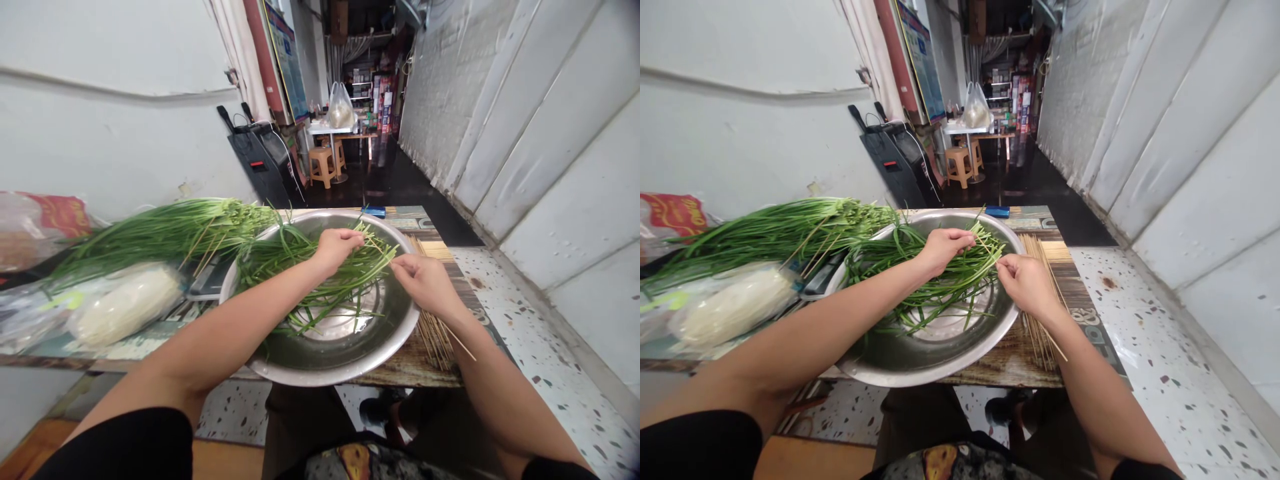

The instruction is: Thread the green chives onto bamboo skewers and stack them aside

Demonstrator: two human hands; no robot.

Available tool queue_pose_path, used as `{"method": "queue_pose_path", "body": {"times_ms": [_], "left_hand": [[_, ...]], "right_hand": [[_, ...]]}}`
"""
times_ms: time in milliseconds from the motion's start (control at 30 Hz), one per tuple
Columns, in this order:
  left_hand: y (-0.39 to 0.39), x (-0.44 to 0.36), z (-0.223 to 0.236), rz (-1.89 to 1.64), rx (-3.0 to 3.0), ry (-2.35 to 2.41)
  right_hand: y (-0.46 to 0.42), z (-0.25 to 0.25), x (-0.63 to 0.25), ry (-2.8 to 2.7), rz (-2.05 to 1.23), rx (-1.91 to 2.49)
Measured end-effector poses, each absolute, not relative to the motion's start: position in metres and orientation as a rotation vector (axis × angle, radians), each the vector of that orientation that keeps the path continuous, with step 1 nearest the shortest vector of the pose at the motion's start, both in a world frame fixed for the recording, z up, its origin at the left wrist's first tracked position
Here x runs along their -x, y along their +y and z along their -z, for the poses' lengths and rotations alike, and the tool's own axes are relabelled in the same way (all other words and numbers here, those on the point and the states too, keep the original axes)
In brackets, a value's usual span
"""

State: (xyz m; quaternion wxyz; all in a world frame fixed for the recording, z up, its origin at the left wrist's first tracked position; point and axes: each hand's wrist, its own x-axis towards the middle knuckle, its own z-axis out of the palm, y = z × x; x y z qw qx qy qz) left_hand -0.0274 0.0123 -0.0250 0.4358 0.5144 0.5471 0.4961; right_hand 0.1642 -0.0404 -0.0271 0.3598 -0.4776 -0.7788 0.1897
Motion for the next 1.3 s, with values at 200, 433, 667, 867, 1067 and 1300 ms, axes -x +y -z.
{"method": "queue_pose_path", "body": {"times_ms": [200,433,667,867,1067,1300], "left_hand": [[0.013,0.027,0.026,-1.240,-1.280,1.359],[0.014,0.028,0.028,-1.291,-1.372,1.409],[0.014,0.026,0.031,-1.316,-1.436,1.406],[0.002,0.019,0.026,-1.262,-1.466,1.382],[-0.008,0.016,0.015,-0.973,-1.849,1.213],[0.030,0.057,0.019,-0.908,-2.147,1.708]], "right_hand": [[-0.040,0.027,-0.165,-2.005,-0.487,1.223],[-0.041,0.025,-0.164,-2.013,-0.470,1.230],[-0.041,0.027,-0.165,-2.018,-0.462,1.237],[-0.041,0.027,-0.164,-1.985,-0.482,1.249],[-0.041,0.027,-0.163,-1.941,-0.431,1.280],[-0.040,0.027,-0.164,-1.958,-0.459,1.312]]}}
